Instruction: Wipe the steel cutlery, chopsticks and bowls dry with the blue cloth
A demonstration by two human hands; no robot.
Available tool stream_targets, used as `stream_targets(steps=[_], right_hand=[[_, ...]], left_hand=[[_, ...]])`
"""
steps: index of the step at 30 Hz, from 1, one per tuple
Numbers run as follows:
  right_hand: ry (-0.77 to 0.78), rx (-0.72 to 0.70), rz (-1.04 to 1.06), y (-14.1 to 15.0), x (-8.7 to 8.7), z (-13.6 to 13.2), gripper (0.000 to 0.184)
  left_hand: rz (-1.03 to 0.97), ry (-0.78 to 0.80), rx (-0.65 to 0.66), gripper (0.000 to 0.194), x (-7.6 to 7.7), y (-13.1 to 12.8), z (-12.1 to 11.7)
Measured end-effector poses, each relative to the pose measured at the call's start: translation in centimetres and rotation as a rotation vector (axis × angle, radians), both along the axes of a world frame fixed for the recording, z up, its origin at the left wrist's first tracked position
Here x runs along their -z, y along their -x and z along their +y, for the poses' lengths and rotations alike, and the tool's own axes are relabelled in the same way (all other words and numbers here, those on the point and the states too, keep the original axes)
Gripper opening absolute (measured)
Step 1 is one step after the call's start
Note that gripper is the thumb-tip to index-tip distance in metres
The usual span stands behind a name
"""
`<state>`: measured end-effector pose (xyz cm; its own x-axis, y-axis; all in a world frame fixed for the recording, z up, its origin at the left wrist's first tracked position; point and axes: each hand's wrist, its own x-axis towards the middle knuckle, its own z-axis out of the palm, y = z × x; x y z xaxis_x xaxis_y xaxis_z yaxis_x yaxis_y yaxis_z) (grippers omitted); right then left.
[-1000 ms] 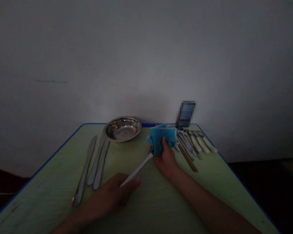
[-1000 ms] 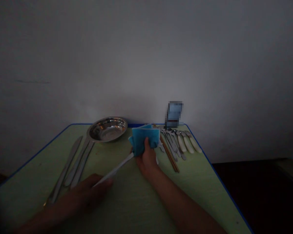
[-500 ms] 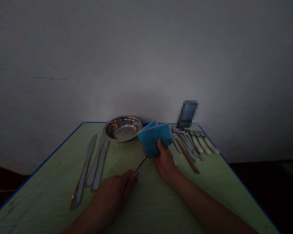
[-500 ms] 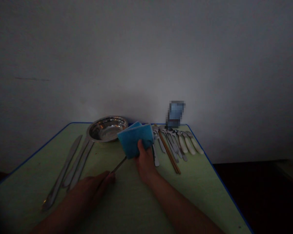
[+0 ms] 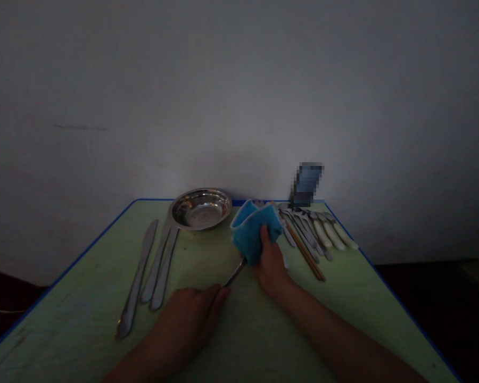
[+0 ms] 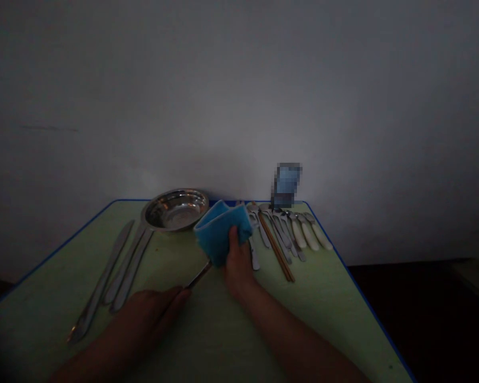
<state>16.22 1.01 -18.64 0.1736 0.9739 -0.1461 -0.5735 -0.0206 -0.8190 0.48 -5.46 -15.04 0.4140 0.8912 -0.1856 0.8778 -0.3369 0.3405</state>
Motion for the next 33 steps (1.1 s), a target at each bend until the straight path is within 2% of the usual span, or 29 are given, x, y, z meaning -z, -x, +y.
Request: stream_targets(steps=[2,5,7,9,13,15,19,22,25,27,31,33], right_hand=[[0.027,-0.005,-0.130,0.1,-0.3,-0.7,0.033],[0.030,-0.116,-0.391,0.2,-1.2,-1.5,0.028],[0.012,-0.165,-0.431,0.4,-1.5,-1.7,0.028],[0.035,-0.132,-0.331,0.5,-1.5,-1.4,0.030],[0.173,-0.016,0.102,0.3,-1.4,-0.2,0.026],[0.163,-0.081,0.280,-0.2,-1.7,0.1,0.025],[0.077,-0.290,0.453,-1.1,-2.3,0.4,0.041],[0.052,-0.289,0.463,-1.1,-2.1,0.6,0.043],[0.096,-0.212,0.372,-0.6,-1.5,0.6,0.036],[0.137,-0.158,0.239,-0.3,-1.1,0.4,0.036],[0.060,-0.110,-0.263,-0.3,-0.9,-0.8,0.043],[0.043,-0.123,-0.414,-0.4,-1.1,-1.2,0.044]], left_hand=[[-0.026,0.004,-0.043,0.053,0.0,0.1,0.2],[-0.052,0.029,-0.086,0.053,-0.1,0.1,0.5],[-0.057,0.041,-0.083,0.053,-0.2,0.1,0.6],[-0.046,0.040,-0.065,0.054,-0.2,0.0,0.4],[-0.012,0.033,-0.011,0.050,-0.1,-0.4,-0.3],[-0.038,0.040,0.013,0.045,-0.3,-0.6,-0.7],[-0.207,0.092,-0.015,0.037,-0.7,-0.7,-1.0],[-0.295,0.099,-0.088,0.035,-0.7,-0.5,-0.8],[-0.335,0.094,-0.130,0.035,-0.5,-0.4,-0.5],[-0.367,0.101,-0.146,0.034,-0.4,-0.3,-0.3],[-0.400,0.090,-0.143,0.033,-0.3,-0.3,-0.2],[-0.371,0.085,-0.117,0.034,-0.3,-0.3,-0.1]])
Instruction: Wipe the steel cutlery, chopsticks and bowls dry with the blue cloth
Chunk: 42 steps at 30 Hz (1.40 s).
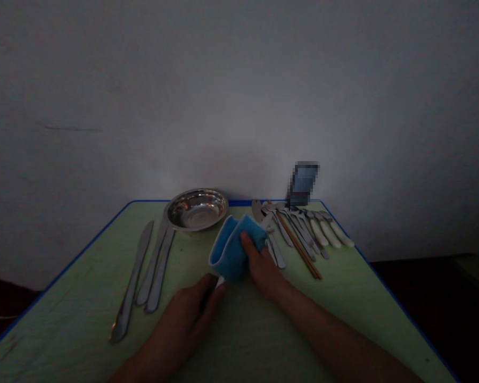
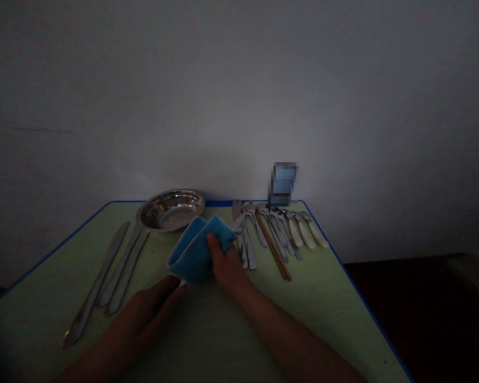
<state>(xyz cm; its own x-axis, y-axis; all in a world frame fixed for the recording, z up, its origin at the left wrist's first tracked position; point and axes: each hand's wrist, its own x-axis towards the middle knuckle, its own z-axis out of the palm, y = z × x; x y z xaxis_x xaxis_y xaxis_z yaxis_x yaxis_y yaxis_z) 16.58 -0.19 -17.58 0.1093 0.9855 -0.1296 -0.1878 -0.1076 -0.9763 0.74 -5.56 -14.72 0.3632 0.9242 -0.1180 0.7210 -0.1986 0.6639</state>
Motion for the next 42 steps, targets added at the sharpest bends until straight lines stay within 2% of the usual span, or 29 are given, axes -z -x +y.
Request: stream_targets(steps=[2,6,9,13,16,20,25,27,30,33,35,39,42], right_hand=[[0.048,0.005,0.037,0.1,0.0,0.0,0.047],[0.185,0.089,0.367,0.5,0.1,1.0,0.052],[0.222,0.149,0.593,0.5,-0.2,1.6,0.048],[0.219,0.209,0.740,0.0,-0.9,1.7,0.043],[0.183,0.162,0.755,-0.2,-0.9,1.8,0.042],[0.192,0.123,0.660,0.0,-0.2,1.7,0.041],[0.074,-0.081,0.359,0.1,0.5,0.5,0.036],[0.043,-0.105,0.270,0.2,0.5,0.2,0.033],[0.125,-0.010,0.432,0.3,-0.1,0.6,0.040],[0.218,0.079,0.702,0.1,-0.9,1.4,0.049],[0.219,0.077,0.802,-0.2,-1.3,1.7,0.053],[0.197,0.066,0.833,-0.6,-1.5,1.7,0.053],[0.213,0.091,0.783,-0.5,-1.2,1.8,0.051]], left_hand=[[0.097,-0.008,0.008,0.039,0.0,0.1,0.2],[0.294,-0.026,0.032,0.049,0.2,0.2,0.5],[0.341,-0.047,0.081,0.049,0.1,0.2,0.3],[0.274,-0.069,0.152,0.046,-0.3,0.3,-0.3],[0.158,-0.067,0.164,0.044,-0.4,0.2,-0.6],[0.087,-0.031,0.082,0.044,0.1,-0.1,-0.5],[0.070,0.002,0.014,0.042,0.4,-0.2,-0.3],[0.079,0.008,-0.005,0.042,0.3,-0.1,-0.2],[0.112,-0.028,0.017,0.043,0.1,0.1,-0.2],[0.225,-0.160,0.094,0.044,-0.1,0.4,-0.2],[0.285,-0.247,0.116,0.045,-0.4,0.6,-0.2],[0.254,-0.282,0.096,0.040,-0.7,0.5,-0.1],[0.171,-0.197,0.059,0.038,-0.5,0.2,0.0]])
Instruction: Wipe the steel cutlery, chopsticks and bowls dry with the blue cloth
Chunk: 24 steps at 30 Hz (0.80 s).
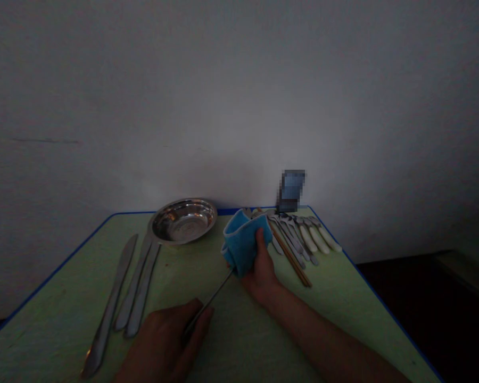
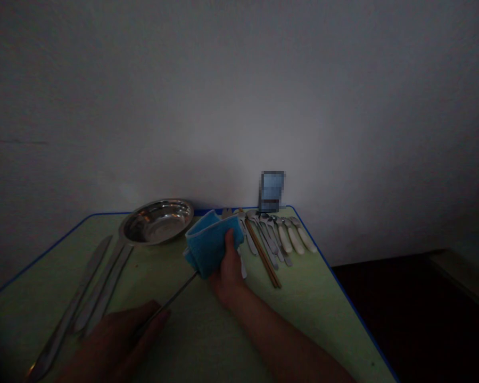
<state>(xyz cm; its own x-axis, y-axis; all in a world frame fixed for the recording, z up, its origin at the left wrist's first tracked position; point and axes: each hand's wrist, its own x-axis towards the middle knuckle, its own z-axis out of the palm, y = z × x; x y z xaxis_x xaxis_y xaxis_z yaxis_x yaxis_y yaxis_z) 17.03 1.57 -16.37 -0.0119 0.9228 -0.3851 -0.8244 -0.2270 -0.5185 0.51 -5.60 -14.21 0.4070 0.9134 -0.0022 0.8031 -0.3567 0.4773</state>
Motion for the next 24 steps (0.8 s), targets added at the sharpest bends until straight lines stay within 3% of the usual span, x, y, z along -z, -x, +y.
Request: stream_targets(steps=[4,7,11,15,24], right_hand=[[-0.004,-0.002,-0.045,0.1,0.5,0.3,0.049],[-0.048,-0.039,-0.076,0.1,0.8,0.2,0.046],[-0.214,-0.242,-0.160,0.1,1.1,-0.6,0.038],[-0.336,-0.313,-0.287,0.3,1.2,-1.3,0.034],[0.007,-0.046,-0.013,0.3,0.8,0.4,0.032]], left_hand=[[-0.128,0.187,-0.002,0.045,0.3,0.0,0.1],[-0.196,0.257,-0.077,0.049,0.2,0.2,0.2],[-0.291,0.277,-0.190,0.047,0.0,0.6,0.6],[-0.346,0.267,-0.158,0.041,0.1,0.7,0.9],[-0.269,0.154,0.012,0.028,-1.2,-0.7,-0.5]])
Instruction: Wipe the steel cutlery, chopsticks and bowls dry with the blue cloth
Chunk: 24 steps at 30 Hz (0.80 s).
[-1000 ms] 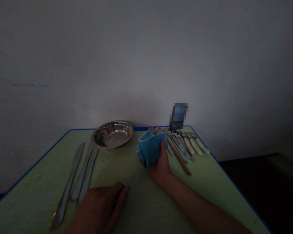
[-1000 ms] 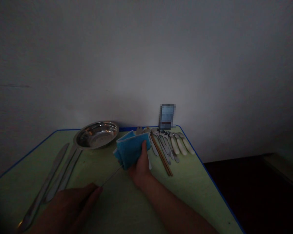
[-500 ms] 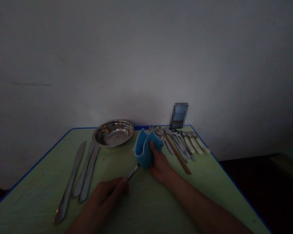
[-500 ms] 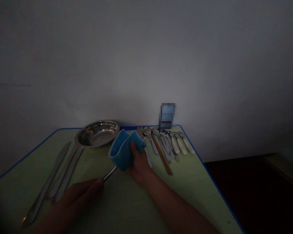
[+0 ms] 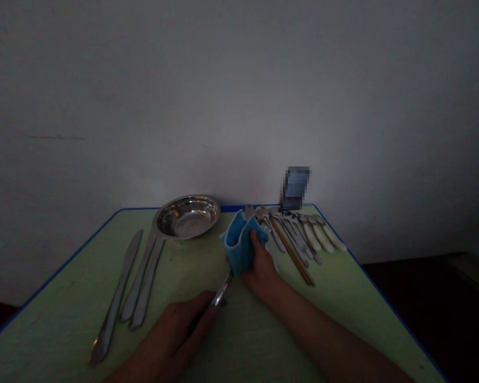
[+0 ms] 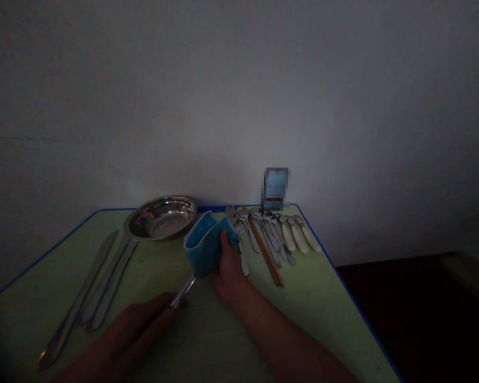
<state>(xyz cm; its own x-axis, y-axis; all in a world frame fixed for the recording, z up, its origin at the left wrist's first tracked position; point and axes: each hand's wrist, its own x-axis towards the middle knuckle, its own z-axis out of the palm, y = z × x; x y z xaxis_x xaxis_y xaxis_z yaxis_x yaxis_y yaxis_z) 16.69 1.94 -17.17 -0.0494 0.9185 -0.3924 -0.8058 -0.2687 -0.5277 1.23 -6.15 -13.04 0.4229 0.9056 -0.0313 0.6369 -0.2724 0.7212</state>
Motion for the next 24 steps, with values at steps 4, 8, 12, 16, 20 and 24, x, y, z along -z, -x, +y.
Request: stream_targets(steps=[4,8,12,16,20,24], right_hand=[[0.004,-0.038,0.013,-0.2,-0.1,0.0,0.032],[-0.081,-0.122,-0.066,-0.1,-0.1,-0.5,0.035],[-0.148,-0.117,-0.109,0.3,0.1,-0.8,0.040],[-0.106,-0.066,-0.142,0.4,0.0,-0.7,0.044],[-0.006,-0.035,-0.046,0.1,-0.5,-0.3,0.043],[0.009,-0.031,0.119,-0.4,-0.9,0.1,0.044]], left_hand=[[-0.045,0.042,0.050,0.028,0.4,0.1,0.0],[-0.037,0.137,-0.003,0.038,1.1,0.3,0.6],[-0.091,0.133,-0.183,0.042,1.7,0.3,0.9],[-0.188,0.165,-0.204,0.044,1.6,0.4,1.2],[-0.184,0.208,-0.073,0.029,1.7,0.9,1.1],[-0.164,0.218,-0.028,0.031,2.0,1.5,0.6]])
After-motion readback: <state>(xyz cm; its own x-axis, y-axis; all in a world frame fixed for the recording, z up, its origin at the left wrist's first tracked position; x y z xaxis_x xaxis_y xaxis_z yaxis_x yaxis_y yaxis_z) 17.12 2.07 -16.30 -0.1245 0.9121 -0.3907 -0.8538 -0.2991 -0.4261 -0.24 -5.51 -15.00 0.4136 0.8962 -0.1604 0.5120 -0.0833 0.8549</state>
